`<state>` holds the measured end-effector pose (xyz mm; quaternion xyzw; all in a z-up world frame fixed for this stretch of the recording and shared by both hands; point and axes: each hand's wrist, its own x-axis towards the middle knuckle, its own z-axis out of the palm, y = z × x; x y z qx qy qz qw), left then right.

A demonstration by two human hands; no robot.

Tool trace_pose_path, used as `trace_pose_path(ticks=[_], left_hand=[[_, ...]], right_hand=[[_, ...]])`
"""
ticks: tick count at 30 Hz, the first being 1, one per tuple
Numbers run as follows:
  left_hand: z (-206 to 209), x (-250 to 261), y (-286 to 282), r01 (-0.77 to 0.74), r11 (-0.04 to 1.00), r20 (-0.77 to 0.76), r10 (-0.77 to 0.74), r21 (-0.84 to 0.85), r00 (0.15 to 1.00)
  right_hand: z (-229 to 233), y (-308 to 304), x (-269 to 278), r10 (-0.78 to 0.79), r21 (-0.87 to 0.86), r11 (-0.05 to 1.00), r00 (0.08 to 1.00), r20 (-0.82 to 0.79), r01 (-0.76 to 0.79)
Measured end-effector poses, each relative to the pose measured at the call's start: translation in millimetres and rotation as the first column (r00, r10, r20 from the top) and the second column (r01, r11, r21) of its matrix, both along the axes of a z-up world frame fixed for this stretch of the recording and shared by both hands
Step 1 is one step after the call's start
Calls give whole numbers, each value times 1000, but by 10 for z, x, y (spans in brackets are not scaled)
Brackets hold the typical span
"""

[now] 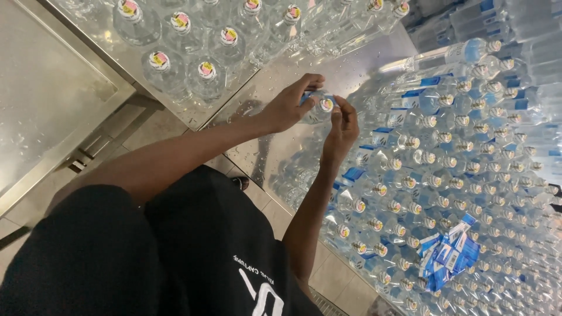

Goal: The person repeatedly picks up small blue and white labels from a pile and applies them to the caps of clear plastic water bottles arranged on a metal table. The person peels the backing off each label and presses it onto the bottle cap before moving to the next bottle.

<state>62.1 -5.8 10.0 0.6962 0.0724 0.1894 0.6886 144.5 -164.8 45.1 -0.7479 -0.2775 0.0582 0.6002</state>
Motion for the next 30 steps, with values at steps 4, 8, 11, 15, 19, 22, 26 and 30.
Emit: trace_pose_path(ticks=[4,8,11,15,19,22,26,30], left_hand=[[-50,11,-52,-82,996,-23,82,23,996],[-80,2,-61,-66,997,-67,68,39,995],[-111,-37,-72,-74,997,-34,75,13,997],[-143,-112,-63,-59,998,-16,58,-31,998],[-305,-96,-28,-57,997,-4,57,-52,998],[-391,-114,-10,-86,994,8,87,-69,996],[-410,-238,55,-93,995,30,94,-42,995],[-529,-336,39,-61,998,31,61,26,998]], right_hand=[[-119,24,-31,-35,-8,999,999,-5,35],[-326,30,-87,-111,-6,994,993,-34,111],[-470,27,-124,-142,32,989,988,-60,144],[-751,-39,-130,-205,53,977,977,-65,208],[-859,17,-190,-216,104,969,974,-67,222],[-969,14,-208,-227,147,961,972,-67,234],[-927,34,-242,-247,141,957,967,-57,253],[-477,82,-409,-276,93,956,961,-29,278]])
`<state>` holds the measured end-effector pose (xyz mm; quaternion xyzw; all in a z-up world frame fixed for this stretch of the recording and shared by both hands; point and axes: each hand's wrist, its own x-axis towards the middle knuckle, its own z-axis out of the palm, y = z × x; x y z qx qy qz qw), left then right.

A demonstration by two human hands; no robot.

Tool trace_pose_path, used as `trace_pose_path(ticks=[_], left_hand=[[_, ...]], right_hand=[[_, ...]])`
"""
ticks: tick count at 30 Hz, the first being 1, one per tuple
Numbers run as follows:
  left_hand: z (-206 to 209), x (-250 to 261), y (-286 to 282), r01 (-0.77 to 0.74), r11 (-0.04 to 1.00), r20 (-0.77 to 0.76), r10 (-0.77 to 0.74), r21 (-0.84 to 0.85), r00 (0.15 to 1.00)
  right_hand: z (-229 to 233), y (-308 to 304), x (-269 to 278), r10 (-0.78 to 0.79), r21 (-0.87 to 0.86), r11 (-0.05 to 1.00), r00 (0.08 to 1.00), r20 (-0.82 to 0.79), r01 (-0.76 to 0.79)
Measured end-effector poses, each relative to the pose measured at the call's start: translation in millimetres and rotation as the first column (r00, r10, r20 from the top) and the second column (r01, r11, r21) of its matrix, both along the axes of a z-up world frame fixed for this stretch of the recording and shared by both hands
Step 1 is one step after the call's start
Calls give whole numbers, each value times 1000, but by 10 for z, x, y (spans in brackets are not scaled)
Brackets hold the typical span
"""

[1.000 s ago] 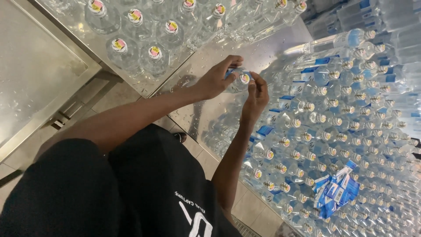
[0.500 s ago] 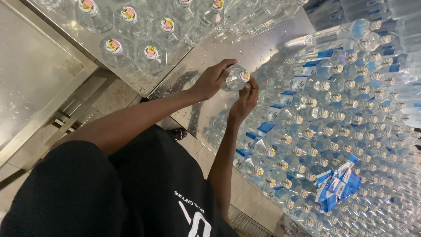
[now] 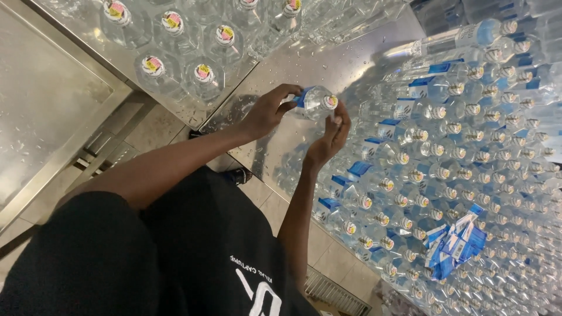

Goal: The person repeatedly picks up small blue and white labels from a pile and applies them to the caps of clear plastic water bottles arranged on a metal table. The person peels the backing off each label and presses it onto the bottle cap before moving to the next bottle.

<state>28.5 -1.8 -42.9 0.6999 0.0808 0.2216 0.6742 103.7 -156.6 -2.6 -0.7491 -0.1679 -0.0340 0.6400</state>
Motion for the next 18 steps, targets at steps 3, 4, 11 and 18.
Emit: trace_pose_path(ticks=[3,4,11,18], left_hand=[[-30,47,11,-53,996,5,53,76,999],[-56,69,19,-47,996,9,47,72,999],[-101,149,-3,-94,941,-12,103,324,995],[-4,200,-9,-95,960,-47,111,262,993]], right_hand=[[204,-46,55,-20,-85,996,995,94,28],[309,-41,69,-26,-89,995,995,97,34],[1135,171,128,366,-766,629,920,141,-133],[1159,170,477,453,-842,447,888,-79,-303]])
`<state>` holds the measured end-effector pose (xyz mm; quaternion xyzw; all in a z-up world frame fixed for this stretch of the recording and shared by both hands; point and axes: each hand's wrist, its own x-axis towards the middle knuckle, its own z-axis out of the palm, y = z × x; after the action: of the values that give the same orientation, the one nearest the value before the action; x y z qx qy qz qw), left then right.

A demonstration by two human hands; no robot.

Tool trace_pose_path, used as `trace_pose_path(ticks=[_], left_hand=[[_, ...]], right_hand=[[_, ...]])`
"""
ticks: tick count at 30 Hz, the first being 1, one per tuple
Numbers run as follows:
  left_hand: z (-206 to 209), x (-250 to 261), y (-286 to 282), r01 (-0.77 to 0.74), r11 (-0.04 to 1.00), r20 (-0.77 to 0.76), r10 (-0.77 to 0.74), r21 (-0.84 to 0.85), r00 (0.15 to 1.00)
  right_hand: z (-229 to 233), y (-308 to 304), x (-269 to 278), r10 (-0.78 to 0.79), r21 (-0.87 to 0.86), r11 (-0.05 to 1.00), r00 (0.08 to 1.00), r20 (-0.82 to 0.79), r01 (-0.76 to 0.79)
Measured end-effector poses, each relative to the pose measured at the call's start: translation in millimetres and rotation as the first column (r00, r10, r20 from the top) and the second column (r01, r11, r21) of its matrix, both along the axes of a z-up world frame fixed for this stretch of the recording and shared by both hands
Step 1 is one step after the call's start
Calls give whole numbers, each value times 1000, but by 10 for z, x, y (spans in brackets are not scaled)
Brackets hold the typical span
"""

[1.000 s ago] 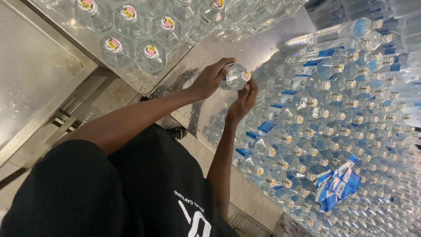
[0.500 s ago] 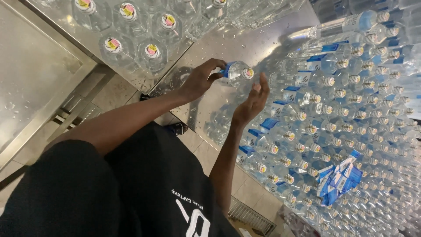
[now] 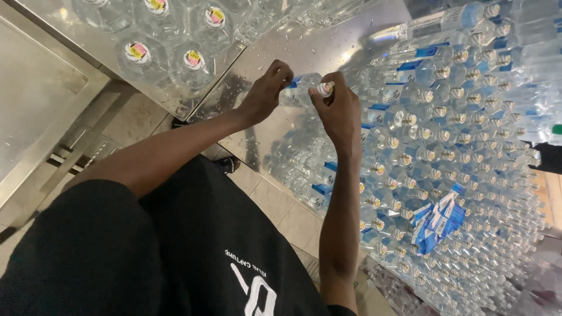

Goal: The person repeatedly picks up small blue and white labels from a pile and applies them to the caps of clear plastic water bottles arranged on a metal table. The person peels the backing off each label and presses it onto the bottle cap before moving to the next bottle.

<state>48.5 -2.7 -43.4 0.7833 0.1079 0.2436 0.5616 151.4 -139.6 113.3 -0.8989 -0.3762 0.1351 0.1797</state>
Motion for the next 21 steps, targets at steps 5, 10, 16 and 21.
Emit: trace_pose_path(ticks=[5,10,16,21], left_hand=[[-83,309,-30,-12,999,74,16,-44,997],[-221,787,-121,-95,985,101,110,-141,989],[-148,357,-209,-118,957,40,133,-265,990],[-271,-439,-573,-79,923,-258,-23,-376,966]], right_hand=[[-119,-75,340,-2,13,1000,1000,2,2],[11,-83,857,12,26,1000,1000,-25,-12],[59,-199,2004,75,27,997,997,10,-75],[-249,-398,3628,174,114,972,956,238,-205]])
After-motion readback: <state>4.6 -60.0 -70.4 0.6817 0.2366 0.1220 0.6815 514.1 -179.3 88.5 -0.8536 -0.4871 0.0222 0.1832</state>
